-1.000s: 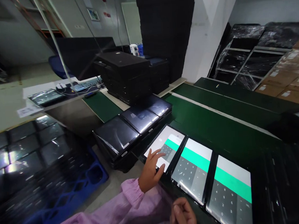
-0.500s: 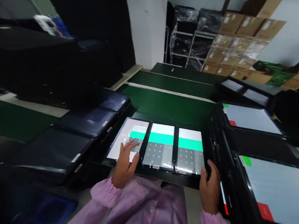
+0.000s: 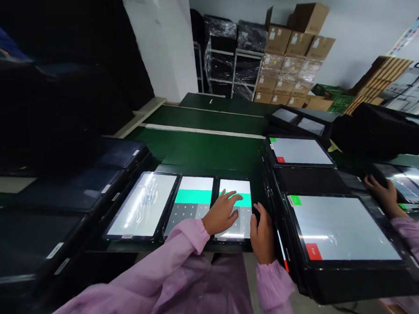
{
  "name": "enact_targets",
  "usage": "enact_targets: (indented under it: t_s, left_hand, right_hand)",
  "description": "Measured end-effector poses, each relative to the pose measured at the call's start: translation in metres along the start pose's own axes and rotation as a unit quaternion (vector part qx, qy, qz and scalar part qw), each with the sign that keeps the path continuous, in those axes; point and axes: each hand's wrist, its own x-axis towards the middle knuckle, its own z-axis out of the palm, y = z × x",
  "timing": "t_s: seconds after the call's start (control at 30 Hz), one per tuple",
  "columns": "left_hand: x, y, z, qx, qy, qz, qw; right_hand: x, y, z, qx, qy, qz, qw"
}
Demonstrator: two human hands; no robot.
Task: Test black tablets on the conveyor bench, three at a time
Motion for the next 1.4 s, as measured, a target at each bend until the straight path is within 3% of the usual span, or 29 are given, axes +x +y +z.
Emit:
enact_targets:
  t_s: [0.1,0.2,0.43,0.5,0.63,0.8,1.07,1.2,1.4]
  left_hand:
    - [0.009,-0.001,0.006,0.046,-0.025,0.013,0.999]
    - [0.009,-0.002,0.007,0.054,-0.008,0.025,0.998]
    - [0.008,-0.001,0.01,0.077,-0.024,0.04,0.996]
    - [0.006,0.001,0.005,0.068,-0.005,0.037,0.997]
    - [-0.01,0.002,-0.016,0.04,0.045,-0.02,0.998]
    - [-0.042,-0.005,-0.039,0.026,0.06,-0.053,0.996]
    - [-0.068,-0.011,-0.04,0.02,0.052,-0.071,0.996]
    - [-0.067,-0.01,-0.027,0.024,0.039,-0.047,0.998]
    - [-0.071,-0.001,-0.027,0.015,0.022,-0.046,0.999]
  right_hand:
    - [0.022,0.001,0.007,-0.021,-0.002,-0.057,0.998]
    - [0.036,0.005,0.016,-0.027,0.004,-0.067,0.997]
    - [0.04,0.006,0.017,-0.029,0.039,-0.065,0.997]
    - [0.041,0.006,0.017,-0.029,0.034,-0.066,0.997]
    - [0.042,0.005,0.015,-0.025,0.015,-0.068,0.997]
    - [0.035,-0.008,0.007,-0.014,0.012,-0.058,0.998]
    - [0.009,-0.043,0.029,0.002,-0.099,-0.118,0.988]
    - [0.014,-0.034,0.029,-0.019,-0.106,-0.129,0.986]
    - [0.035,-0.003,0.017,-0.07,-0.035,-0.098,0.992]
